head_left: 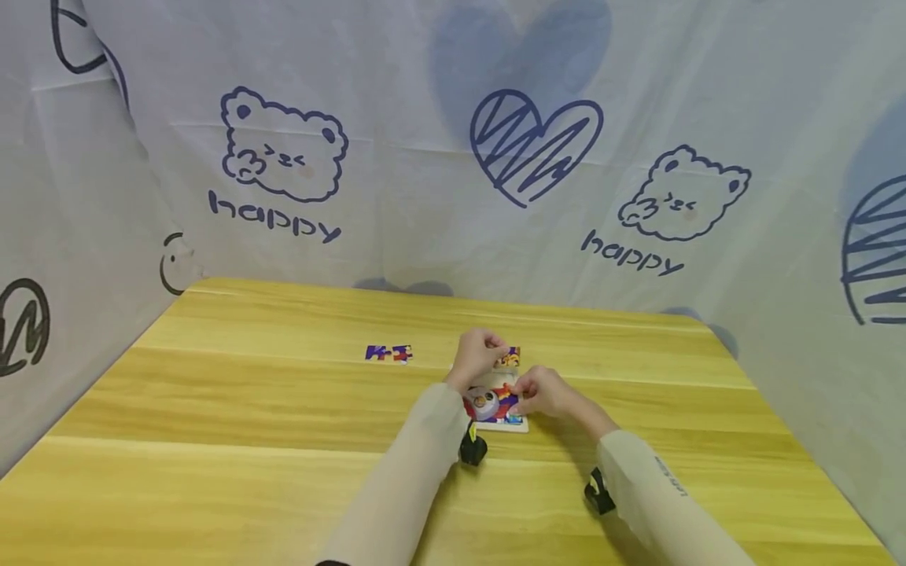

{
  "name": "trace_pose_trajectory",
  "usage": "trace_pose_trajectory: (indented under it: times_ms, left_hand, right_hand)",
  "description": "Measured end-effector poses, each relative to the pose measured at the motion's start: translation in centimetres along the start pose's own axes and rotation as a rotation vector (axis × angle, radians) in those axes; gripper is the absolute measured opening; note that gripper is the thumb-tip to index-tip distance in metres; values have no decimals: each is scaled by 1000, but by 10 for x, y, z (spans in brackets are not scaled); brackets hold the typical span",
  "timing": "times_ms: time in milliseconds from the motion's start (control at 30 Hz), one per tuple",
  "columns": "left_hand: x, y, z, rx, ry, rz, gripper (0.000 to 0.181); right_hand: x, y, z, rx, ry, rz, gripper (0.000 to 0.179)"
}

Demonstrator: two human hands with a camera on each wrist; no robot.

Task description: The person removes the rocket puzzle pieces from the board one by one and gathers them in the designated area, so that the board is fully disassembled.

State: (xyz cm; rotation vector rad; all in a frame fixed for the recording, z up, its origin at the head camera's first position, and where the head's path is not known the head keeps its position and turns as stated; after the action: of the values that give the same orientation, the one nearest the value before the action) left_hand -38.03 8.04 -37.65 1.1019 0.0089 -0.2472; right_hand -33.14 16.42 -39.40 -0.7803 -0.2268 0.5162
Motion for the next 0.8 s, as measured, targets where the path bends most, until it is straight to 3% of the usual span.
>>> trace_pose_trajectory:
  times_ms: [233,400,567,800]
  left_hand:
    - [2,-18,6,62,-12,104,9]
    - [4,-25,9,112,-42,156,10]
    - [4,-30,15,132,-48,170,9]
    - [3,-32,28,121,-49,177,12]
  right_hand:
    - [0,3,1,-33,-4,-27,17]
    - [2,2,-2,-73,-67,-29,22]
    - [3,3,-2,-70,-102,-44,36]
    - [3,10,-2,-37,-74,-125,33]
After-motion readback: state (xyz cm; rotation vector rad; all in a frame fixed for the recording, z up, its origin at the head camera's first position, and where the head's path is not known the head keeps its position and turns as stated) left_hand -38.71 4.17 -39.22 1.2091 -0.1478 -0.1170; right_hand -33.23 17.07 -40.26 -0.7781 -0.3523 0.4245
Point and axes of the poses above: each hand's wrist, its own x-axis away from the middle knuckle, its own z-axis out of the back of the hand, y = z × x, the point moved 10 cm from there along -x, towards the middle knuckle, and after that the axes turned 6 degrees about -x, right-handed, at the moved point
